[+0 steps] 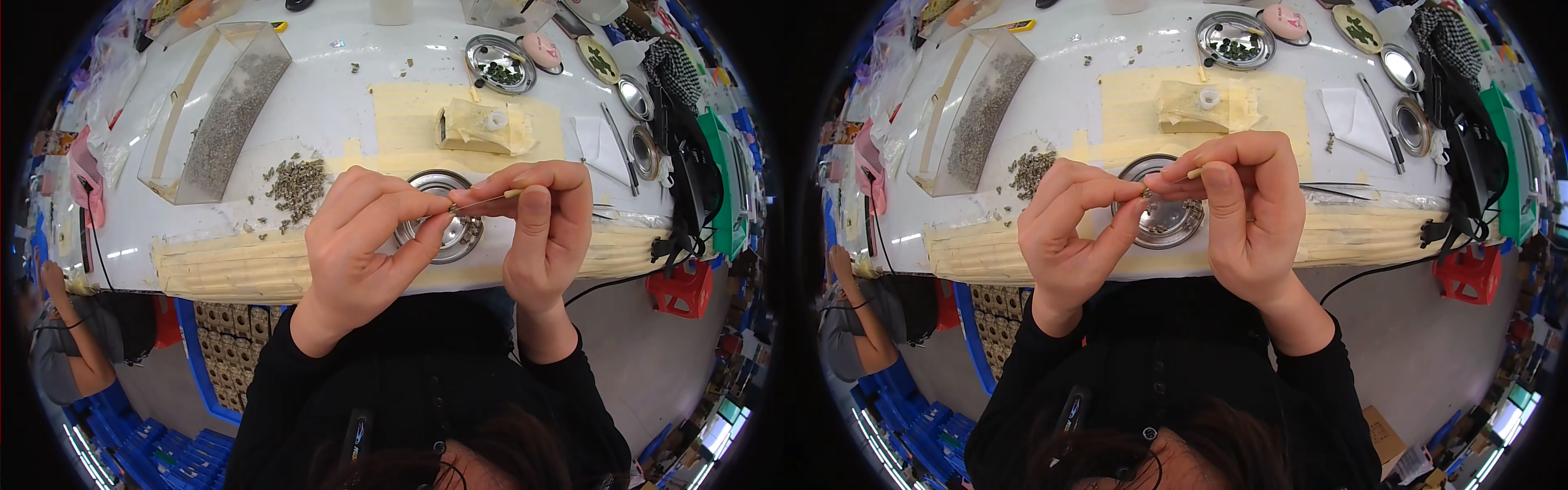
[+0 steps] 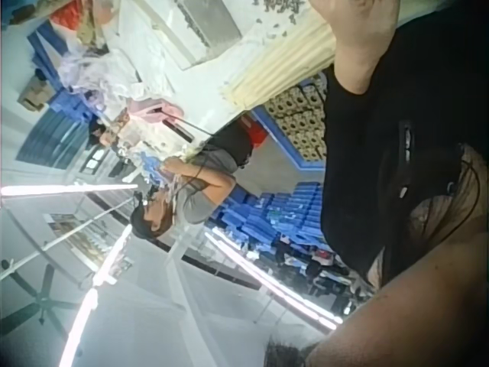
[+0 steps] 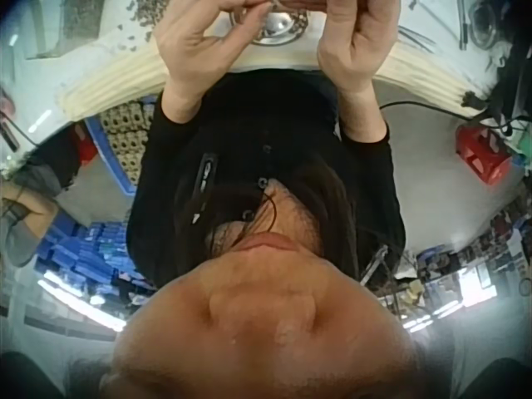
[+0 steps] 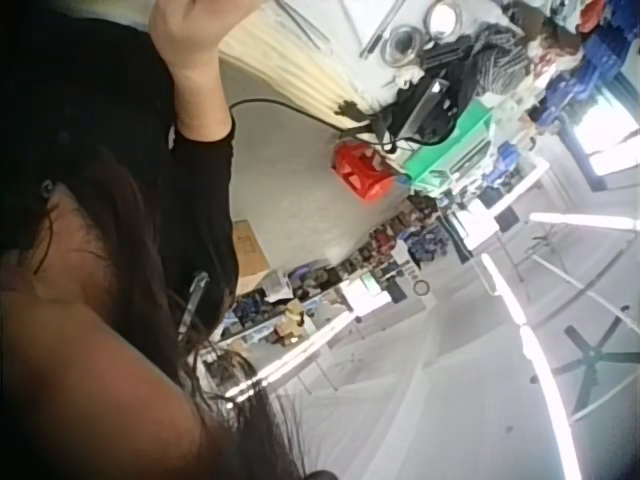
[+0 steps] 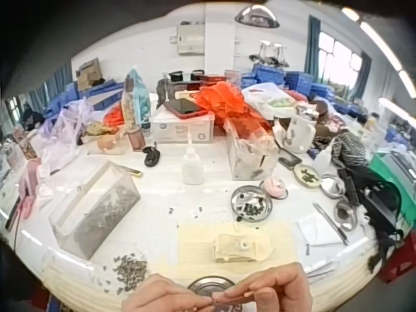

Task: Assembling small metal pins or wires into a circular plastic component base.

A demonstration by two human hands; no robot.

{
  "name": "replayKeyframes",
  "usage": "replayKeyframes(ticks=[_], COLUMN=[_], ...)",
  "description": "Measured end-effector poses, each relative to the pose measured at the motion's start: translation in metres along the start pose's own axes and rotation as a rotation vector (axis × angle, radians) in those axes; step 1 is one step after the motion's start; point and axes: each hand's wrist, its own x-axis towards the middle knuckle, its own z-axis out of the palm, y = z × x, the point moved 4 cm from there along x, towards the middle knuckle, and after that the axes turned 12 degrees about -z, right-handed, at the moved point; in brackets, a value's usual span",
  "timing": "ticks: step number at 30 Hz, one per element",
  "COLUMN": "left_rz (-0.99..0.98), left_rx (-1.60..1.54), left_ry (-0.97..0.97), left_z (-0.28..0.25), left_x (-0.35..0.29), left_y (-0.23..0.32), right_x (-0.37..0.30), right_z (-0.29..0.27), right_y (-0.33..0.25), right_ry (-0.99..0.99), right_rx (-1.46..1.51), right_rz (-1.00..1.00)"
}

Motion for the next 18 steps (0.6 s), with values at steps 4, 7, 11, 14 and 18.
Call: replayKeyframes(ticks=[4,7,11,14,18], left_rz=[-0.003,-0.003,0.001,0.002,0.003], left_rx=[0.0,-0.004,-0.007,-0.013,-0.014], left_ry=[0.0,0.001,0.004,0.008,0.007], left_z=[0.0002,0.0001,-0.0004,-0.0004,-0.0006], left_x=[0.0,-0.0003,0.0003,0.0001,0.0006], left_y=[-0.0003,-0.0001,0.0002,-0.0003,0.0], right_x=[0.0001,0.0004,0.0002,0.001,0.0014], right_z=[-0.0003,-0.0004,-0.0003,-0.0006,-0.0012], right_y=[-0.0005,-0.0004,0.0,0.0004,0.0007], right_ry=[-0.017,-0.024,0.006,-0.056,-0.054], right_rx=[-0.011,-0.02,-0.01,-0.1,-0.089], right_rz=[-0.019,-0.02,0.008,0.001,0.005])
